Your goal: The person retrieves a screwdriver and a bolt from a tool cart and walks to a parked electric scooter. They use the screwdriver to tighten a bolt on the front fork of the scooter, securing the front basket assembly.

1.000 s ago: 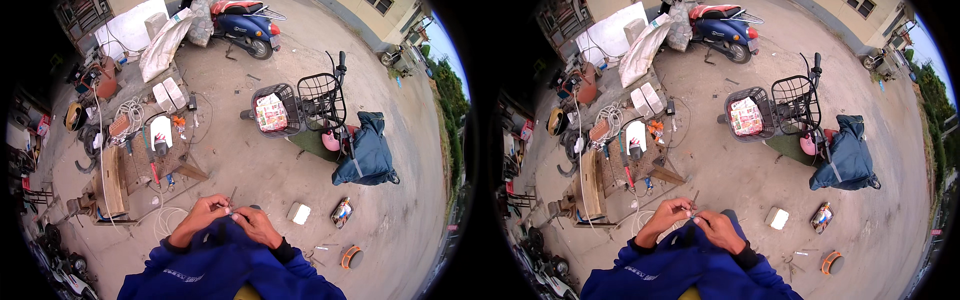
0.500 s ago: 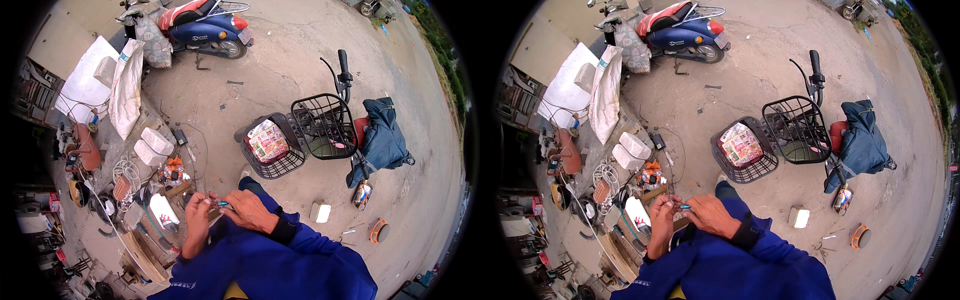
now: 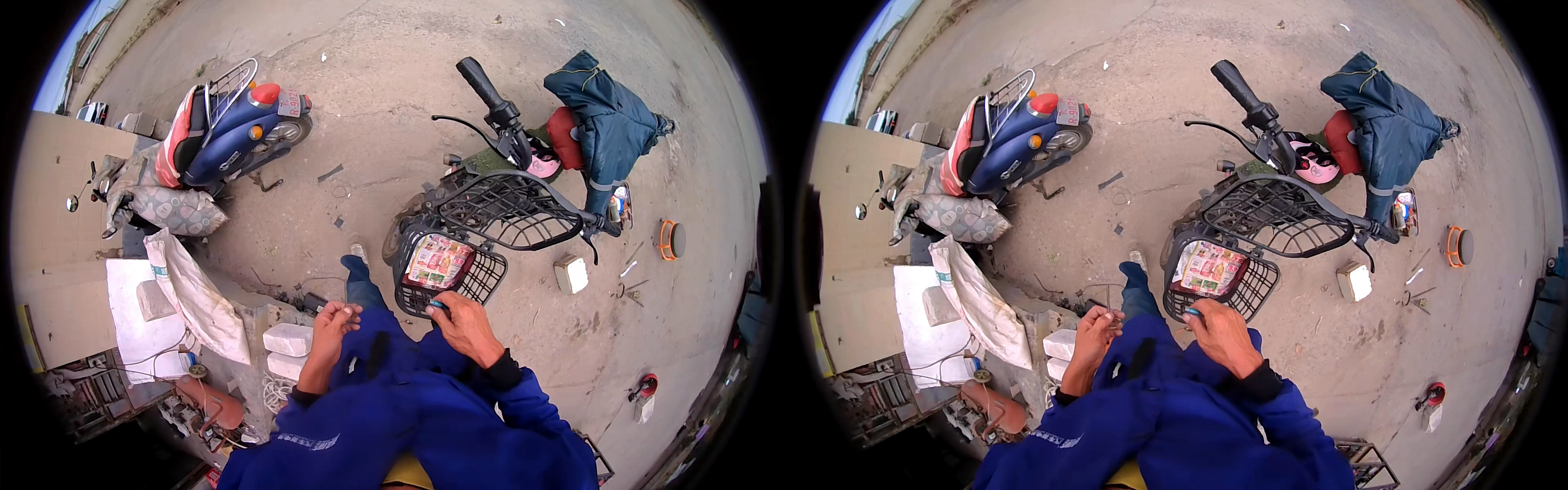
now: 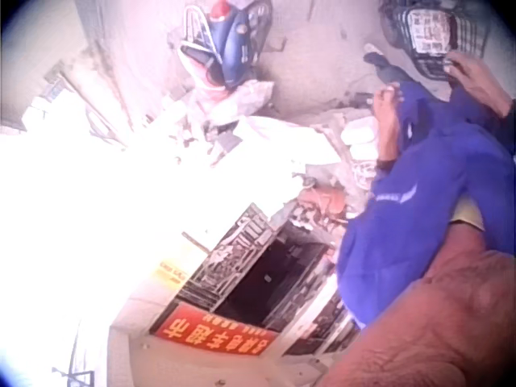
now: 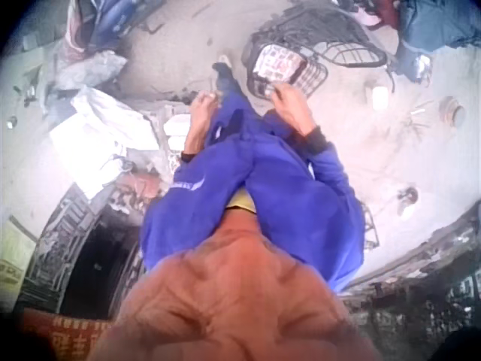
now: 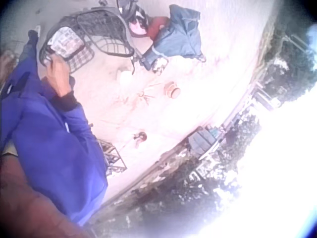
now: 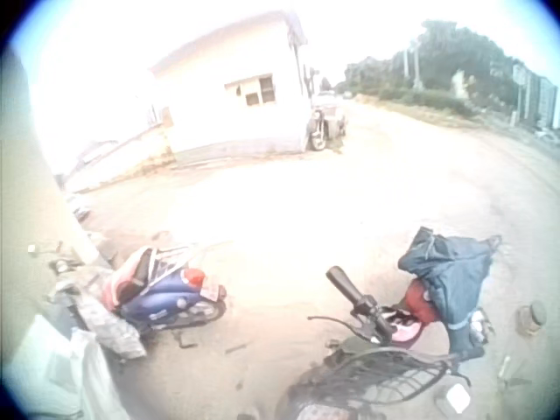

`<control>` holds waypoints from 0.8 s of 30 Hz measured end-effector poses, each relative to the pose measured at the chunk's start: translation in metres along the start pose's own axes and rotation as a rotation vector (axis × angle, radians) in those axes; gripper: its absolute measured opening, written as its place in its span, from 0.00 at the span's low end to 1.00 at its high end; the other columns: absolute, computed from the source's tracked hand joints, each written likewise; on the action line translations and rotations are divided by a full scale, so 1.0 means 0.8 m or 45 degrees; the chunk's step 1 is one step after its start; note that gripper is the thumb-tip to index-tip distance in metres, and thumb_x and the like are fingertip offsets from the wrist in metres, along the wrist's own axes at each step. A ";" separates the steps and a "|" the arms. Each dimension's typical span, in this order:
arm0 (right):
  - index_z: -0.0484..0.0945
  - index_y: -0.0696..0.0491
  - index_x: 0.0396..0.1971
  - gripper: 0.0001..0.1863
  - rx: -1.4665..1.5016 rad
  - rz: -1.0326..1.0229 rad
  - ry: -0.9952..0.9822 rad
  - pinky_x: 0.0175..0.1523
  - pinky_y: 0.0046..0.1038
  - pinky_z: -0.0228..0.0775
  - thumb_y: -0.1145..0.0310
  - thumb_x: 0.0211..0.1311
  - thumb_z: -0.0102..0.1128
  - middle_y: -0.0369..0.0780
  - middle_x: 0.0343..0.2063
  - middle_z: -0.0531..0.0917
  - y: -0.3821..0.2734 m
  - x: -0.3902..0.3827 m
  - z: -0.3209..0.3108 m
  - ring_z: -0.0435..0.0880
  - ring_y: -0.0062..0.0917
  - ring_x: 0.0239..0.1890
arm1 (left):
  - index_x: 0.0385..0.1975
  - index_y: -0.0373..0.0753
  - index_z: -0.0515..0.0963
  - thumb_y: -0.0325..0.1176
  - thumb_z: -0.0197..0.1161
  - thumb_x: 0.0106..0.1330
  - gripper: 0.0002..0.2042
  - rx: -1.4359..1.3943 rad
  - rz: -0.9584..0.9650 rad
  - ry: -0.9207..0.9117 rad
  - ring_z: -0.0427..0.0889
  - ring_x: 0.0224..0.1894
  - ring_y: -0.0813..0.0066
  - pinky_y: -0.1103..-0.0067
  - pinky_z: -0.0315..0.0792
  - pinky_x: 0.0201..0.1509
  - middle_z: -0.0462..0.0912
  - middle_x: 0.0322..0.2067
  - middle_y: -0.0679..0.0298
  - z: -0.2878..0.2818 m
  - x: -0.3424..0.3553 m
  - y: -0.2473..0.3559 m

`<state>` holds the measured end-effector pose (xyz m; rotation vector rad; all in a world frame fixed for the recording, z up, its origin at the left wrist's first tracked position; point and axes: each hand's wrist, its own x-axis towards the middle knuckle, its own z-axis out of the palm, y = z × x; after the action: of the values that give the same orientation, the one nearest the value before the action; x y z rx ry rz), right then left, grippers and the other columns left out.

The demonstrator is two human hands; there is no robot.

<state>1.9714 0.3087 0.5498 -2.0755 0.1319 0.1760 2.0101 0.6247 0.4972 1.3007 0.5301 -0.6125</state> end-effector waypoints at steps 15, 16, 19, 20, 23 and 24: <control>0.85 0.58 0.51 0.16 0.085 1.160 0.866 0.55 0.43 0.77 0.63 0.75 0.60 0.53 0.47 0.87 -0.016 -0.019 0.228 0.86 0.50 0.50 | 0.42 0.34 0.75 0.34 0.64 0.75 0.09 1.251 -0.215 -0.745 0.87 0.33 0.73 0.73 0.82 0.38 0.85 0.34 0.58 -0.206 0.338 0.054; 0.85 0.58 0.52 0.16 0.071 1.166 0.913 0.56 0.43 0.76 0.63 0.75 0.60 0.53 0.48 0.86 -0.012 -0.012 0.245 0.85 0.50 0.51 | 0.42 0.34 0.75 0.33 0.63 0.75 0.09 1.337 -0.170 -0.791 0.87 0.35 0.73 0.74 0.81 0.40 0.85 0.35 0.58 -0.199 0.348 0.067; 0.81 0.57 0.58 0.19 0.021 1.169 1.009 0.57 0.45 0.76 0.63 0.74 0.60 0.50 0.57 0.82 0.014 0.024 0.284 0.84 0.49 0.55 | 0.42 0.35 0.74 0.32 0.62 0.77 0.08 1.479 -0.053 -0.887 0.87 0.38 0.74 0.75 0.81 0.43 0.86 0.38 0.58 -0.151 0.373 0.122; 0.81 0.57 0.59 0.19 0.025 1.188 1.039 0.58 0.45 0.76 0.63 0.74 0.59 0.49 0.58 0.81 0.019 0.039 0.299 0.84 0.49 0.55 | 0.42 0.35 0.73 0.32 0.61 0.77 0.07 1.468 -0.067 -0.895 0.86 0.40 0.75 0.76 0.80 0.45 0.86 0.39 0.58 -0.132 0.366 0.142; 0.78 0.56 0.62 0.21 0.046 1.273 1.080 0.59 0.46 0.76 0.63 0.75 0.59 0.48 0.61 0.79 0.032 0.072 0.321 0.83 0.50 0.57 | 0.42 0.36 0.73 0.31 0.59 0.79 0.06 1.540 -0.096 -1.082 0.84 0.41 0.77 0.77 0.79 0.47 0.86 0.40 0.60 -0.127 0.368 0.182; 0.78 0.55 0.62 0.21 0.034 1.308 1.102 0.59 0.46 0.76 0.63 0.75 0.58 0.48 0.61 0.79 0.039 0.077 0.331 0.83 0.50 0.57 | 0.42 0.37 0.72 0.31 0.58 0.79 0.05 1.578 -0.088 -1.182 0.83 0.41 0.78 0.78 0.78 0.47 0.85 0.40 0.61 -0.119 0.374 0.190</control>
<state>2.0082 0.5232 0.3840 -1.7363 1.6968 -0.1269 2.3309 0.7062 0.3865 1.8794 -0.7171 -1.6146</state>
